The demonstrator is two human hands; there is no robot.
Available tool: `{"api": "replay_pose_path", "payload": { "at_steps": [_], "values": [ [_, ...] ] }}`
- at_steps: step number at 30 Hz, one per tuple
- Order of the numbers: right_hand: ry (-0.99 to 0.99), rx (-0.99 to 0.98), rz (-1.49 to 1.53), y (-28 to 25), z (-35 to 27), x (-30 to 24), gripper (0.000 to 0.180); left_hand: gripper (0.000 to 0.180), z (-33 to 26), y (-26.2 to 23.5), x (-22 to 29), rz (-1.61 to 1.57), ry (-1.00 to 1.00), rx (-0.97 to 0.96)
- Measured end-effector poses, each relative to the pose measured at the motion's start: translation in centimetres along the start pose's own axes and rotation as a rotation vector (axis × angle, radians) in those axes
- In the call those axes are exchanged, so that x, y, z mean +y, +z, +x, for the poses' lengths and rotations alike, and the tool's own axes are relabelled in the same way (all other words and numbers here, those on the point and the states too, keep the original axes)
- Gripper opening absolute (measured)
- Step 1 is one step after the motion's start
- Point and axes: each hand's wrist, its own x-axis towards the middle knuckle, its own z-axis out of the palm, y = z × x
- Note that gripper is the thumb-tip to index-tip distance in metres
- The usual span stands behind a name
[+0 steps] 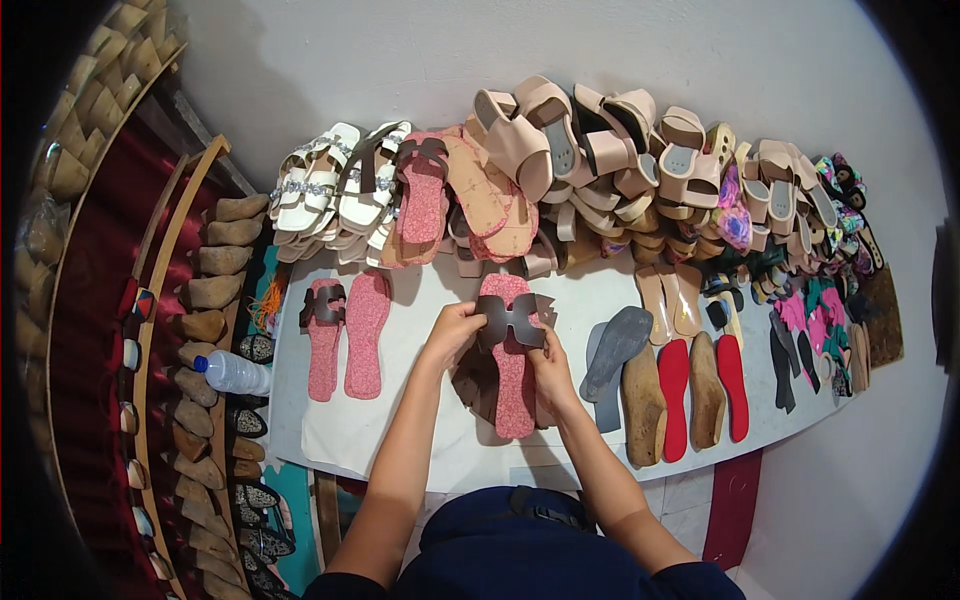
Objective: The recorder is assembling sandals by placing brown straps onto pink insoles.
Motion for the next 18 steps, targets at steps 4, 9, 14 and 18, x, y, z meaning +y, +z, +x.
{"api": "replay_pose_path", "payload": {
  "at_steps": [4,9,14,18],
  "values": [
    [0.029,-0.042,0.018,0.0,0.2,0.0,0.036,0.02,0.1,0.2,-0.7,-0.08,0.033,0.032],
    [0.075,-0.037,-0.011,-0.1,-0.4,0.6,0.034,0.023,0.3,0.1,-1.8,-0.067,0.101,0.01],
    [0.101,-0.012,0.173,0.2,-1.1,-0.1,0.038,0.025,0.0,0.4,-1.7,-0.043,0.09,0.01],
    [0.113,-0.037,0.305,0.1,-1.1,0.0,0.037,0.026,-0.8,0.5,-1.4,-0.184,-0.024,-0.088]
  ]
}}
